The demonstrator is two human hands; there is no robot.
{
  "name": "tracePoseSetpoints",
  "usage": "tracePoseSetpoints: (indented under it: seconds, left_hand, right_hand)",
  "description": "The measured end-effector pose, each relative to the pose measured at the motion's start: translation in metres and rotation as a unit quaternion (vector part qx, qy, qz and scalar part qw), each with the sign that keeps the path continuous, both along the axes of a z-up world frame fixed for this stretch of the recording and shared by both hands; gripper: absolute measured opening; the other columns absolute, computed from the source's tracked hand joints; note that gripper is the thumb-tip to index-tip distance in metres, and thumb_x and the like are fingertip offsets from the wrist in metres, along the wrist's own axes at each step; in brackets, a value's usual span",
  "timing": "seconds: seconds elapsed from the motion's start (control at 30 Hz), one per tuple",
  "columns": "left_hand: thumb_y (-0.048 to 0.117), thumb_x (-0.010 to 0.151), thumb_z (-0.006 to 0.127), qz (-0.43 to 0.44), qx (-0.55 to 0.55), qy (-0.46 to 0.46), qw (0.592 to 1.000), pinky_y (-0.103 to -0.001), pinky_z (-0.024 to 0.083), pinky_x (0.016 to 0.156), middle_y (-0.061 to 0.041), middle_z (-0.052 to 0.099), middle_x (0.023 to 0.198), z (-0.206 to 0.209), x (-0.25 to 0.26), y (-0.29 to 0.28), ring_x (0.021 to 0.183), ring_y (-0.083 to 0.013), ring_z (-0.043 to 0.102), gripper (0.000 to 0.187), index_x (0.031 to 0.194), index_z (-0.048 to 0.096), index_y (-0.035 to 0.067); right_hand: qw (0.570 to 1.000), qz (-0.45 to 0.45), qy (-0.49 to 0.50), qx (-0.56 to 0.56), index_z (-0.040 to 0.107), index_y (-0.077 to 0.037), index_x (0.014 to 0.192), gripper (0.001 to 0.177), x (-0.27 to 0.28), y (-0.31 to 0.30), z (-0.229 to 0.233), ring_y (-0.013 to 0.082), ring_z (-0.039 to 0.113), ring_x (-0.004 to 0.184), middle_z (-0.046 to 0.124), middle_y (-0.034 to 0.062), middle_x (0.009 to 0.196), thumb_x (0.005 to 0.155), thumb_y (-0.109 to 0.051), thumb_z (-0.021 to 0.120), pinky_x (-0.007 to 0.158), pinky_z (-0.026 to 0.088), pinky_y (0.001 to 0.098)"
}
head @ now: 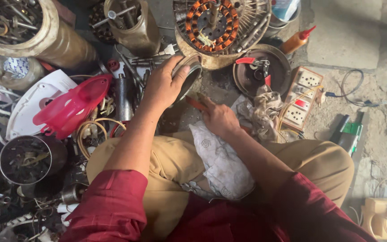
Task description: The person cleans and reassembles a ceiling fan motor. They use a cloth to wipe the internal components of the motor housing and a small mallet to tap the housing parts together.
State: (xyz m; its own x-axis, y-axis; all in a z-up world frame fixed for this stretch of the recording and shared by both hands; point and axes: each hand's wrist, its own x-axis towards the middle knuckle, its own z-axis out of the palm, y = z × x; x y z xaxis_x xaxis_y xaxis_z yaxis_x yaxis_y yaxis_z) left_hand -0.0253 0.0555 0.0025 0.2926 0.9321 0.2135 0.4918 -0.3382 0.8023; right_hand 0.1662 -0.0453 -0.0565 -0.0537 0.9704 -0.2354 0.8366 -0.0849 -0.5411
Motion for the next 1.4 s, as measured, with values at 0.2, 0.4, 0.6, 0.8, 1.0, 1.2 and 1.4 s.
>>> tracePoseSetpoints:
  seconds: [0.2,0.4,0.6,0.8,1.0,1.2,1.4]
  left_hand:
    - [0.032,0.102,0.066,0.013,0.018,0.005,1.0,-0.045,0.057,0.085,-0.019,0.074,0.113,0.002,-0.003,0.003,0.105,-0.0406,0.071,0.034,0.127,0.067,0.008]
    - [0.035,0.101,0.068,-0.002,0.011,-0.011,1.0,-0.042,0.059,0.085,-0.019,0.076,0.109,0.001,-0.012,0.003,0.102,-0.0365,0.075,0.036,0.127,0.069,0.009]
    - [0.035,0.104,0.066,-0.035,0.01,-0.005,0.999,-0.042,0.059,0.085,-0.02,0.075,0.11,-0.009,-0.021,0.004,0.102,-0.0366,0.074,0.039,0.131,0.065,0.008]
    - [0.034,0.104,0.064,-0.018,0.01,-0.001,1.0,-0.043,0.058,0.084,-0.02,0.075,0.108,-0.017,-0.025,0.008,0.102,-0.0382,0.073,0.037,0.132,0.064,0.009]
    - [0.032,0.105,0.064,-0.005,-0.005,-0.032,0.999,-0.042,0.059,0.083,-0.018,0.076,0.108,-0.021,-0.029,0.006,0.102,-0.0364,0.075,0.033,0.129,0.064,0.01]
    - [0.032,0.104,0.066,0.005,0.03,-0.013,0.999,-0.043,0.059,0.082,-0.019,0.075,0.106,-0.02,-0.024,0.006,0.1,-0.0379,0.074,0.034,0.129,0.064,0.01]
    - [0.03,0.105,0.065,0.02,0.018,-0.031,0.999,-0.043,0.059,0.081,-0.018,0.076,0.105,-0.017,-0.023,0.001,0.1,-0.0378,0.074,0.03,0.127,0.065,0.01]
  right_hand:
    - [0.992,0.013,0.067,0.104,0.053,-0.024,0.147,0.053,-0.005,0.021,-0.006,0.0417,0.072,0.093,0.075,0.0202,0.101,0.094,-0.019,0.054,0.082,0.056,0.053]
    - [0.99,0.117,0.011,0.077,0.055,-0.034,0.142,0.047,-0.022,0.021,0.006,0.0385,0.071,0.096,0.076,0.0147,0.107,0.096,-0.029,0.06,0.083,0.056,0.0517]
    - [0.983,0.172,0.017,0.067,0.055,-0.036,0.146,0.049,-0.012,0.022,0.0,0.0349,0.072,0.099,0.073,0.0119,0.117,0.097,-0.031,0.063,0.085,0.058,0.0467]
    - [0.97,0.168,0.159,0.073,0.059,-0.026,0.144,0.05,-0.02,0.019,-0.008,0.0315,0.074,0.1,0.074,0.0106,0.119,0.094,-0.02,0.065,0.088,0.06,0.041]
    - [0.968,0.162,0.176,0.083,0.061,-0.024,0.142,0.043,-0.032,0.017,0.012,0.0289,0.075,0.097,0.074,0.0129,0.117,0.099,-0.022,0.064,0.085,0.06,0.0382]
    - [0.974,0.1,0.2,-0.025,0.059,-0.026,0.145,0.046,-0.038,0.009,0.0,0.025,0.076,0.102,0.074,0.0112,0.122,0.099,-0.021,0.061,0.094,0.057,0.0362]
    - [0.956,0.112,0.266,0.045,0.06,-0.022,0.145,0.043,-0.04,0.008,-0.022,0.0249,0.073,0.114,0.072,0.0129,0.131,0.102,-0.022,0.059,0.098,0.055,0.0362]
